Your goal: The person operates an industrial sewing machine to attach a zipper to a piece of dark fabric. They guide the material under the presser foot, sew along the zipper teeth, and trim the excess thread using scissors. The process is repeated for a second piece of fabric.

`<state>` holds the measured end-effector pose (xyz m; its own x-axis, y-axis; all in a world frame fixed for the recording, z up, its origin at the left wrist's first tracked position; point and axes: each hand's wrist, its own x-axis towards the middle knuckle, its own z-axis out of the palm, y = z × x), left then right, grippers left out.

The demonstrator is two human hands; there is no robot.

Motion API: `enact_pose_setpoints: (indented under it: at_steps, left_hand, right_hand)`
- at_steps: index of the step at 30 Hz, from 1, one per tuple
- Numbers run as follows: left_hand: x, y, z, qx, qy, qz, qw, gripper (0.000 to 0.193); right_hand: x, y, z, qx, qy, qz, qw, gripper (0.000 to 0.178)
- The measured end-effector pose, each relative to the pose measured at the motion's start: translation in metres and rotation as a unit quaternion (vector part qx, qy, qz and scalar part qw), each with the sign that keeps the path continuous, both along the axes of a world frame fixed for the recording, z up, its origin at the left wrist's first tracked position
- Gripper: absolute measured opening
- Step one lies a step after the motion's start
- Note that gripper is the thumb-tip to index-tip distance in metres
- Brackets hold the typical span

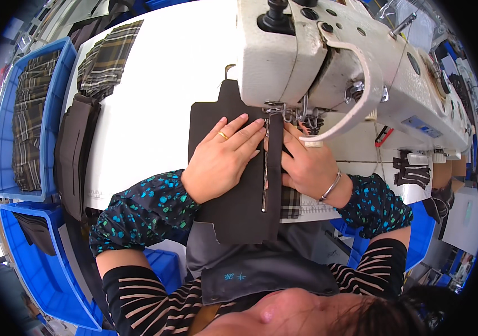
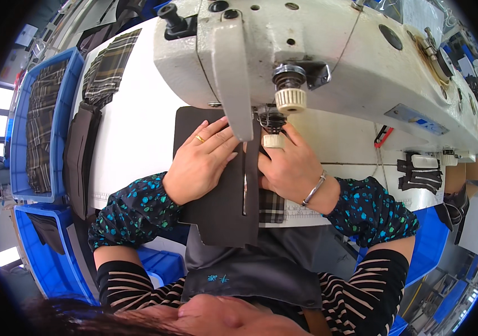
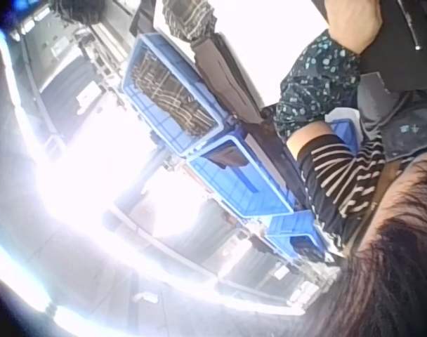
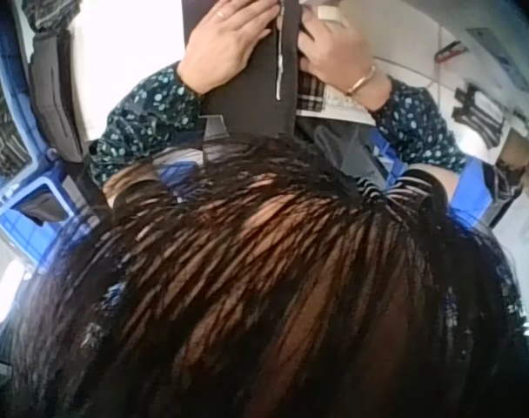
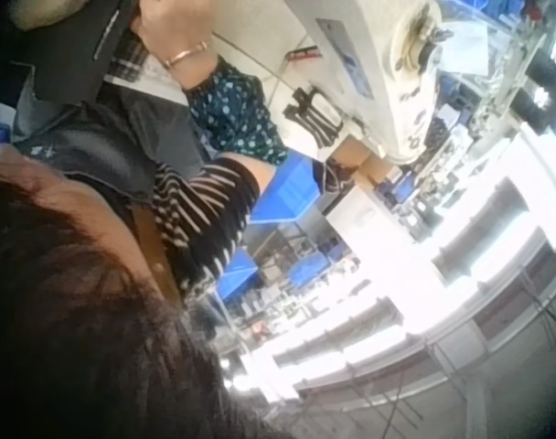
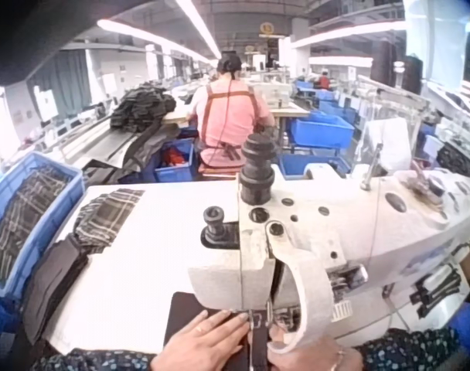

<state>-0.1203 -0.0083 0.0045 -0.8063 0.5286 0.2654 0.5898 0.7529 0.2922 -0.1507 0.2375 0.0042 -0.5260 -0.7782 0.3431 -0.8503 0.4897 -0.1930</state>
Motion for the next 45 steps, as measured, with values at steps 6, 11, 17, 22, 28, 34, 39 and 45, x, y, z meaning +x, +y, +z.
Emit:
enact_pose_setpoints:
  at_steps: [6, 11, 17, 22, 28, 34, 39, 45]
  left_hand:
    - [-0.002, 0.001, 0.003, -0.010, 0.013, 0.003, 1.000, 0.044]
    - [-0.004, 0.000, 0.004, -0.012, 0.018, 0.002, 1.000, 0.044]
    - [-0.003, 0.001, 0.006, -0.012, 0.021, 0.004, 1.000, 0.043]
    - [-0.003, 0.002, 0.009, -0.015, 0.018, 0.004, 1.000, 0.045]
    - [-0.003, 0.001, 0.007, -0.015, 0.023, -0.001, 1.000, 0.046]
    - [-0.004, 0.002, 0.008, -0.016, 0.021, 0.001, 1.000, 0.047]
    - [-0.007, 0.003, 0.006, -0.022, 0.027, 0.003, 0.999, 0.047]
    - [-0.011, 0.006, 0.004, -0.030, 0.041, 0.015, 0.999, 0.046]
  right_hand:
    - [0.000, 0.000, -0.001, 0.003, 0.004, -0.001, 1.000, 0.058]
    - [-0.007, 0.001, 0.004, 0.002, 0.014, 0.017, 1.000, 0.049]
    - [-0.014, 0.021, 0.016, -0.027, 0.008, -0.023, 0.999, 0.036]
    - [-0.014, 0.008, 0.011, -0.003, 0.006, -0.038, 0.999, 0.052]
    - [-0.013, 0.008, 0.005, 0.057, 0.006, -0.037, 0.998, 0.063]
    - [-0.011, 0.003, 0.007, 0.078, 0.028, -0.042, 0.996, 0.065]
    - [-0.017, 0.003, 0.000, 0.023, 0.059, -0.038, 0.997, 0.060]
    - [-0.024, 0.004, -0.001, 0.005, 0.061, -0.034, 0.998, 0.065]
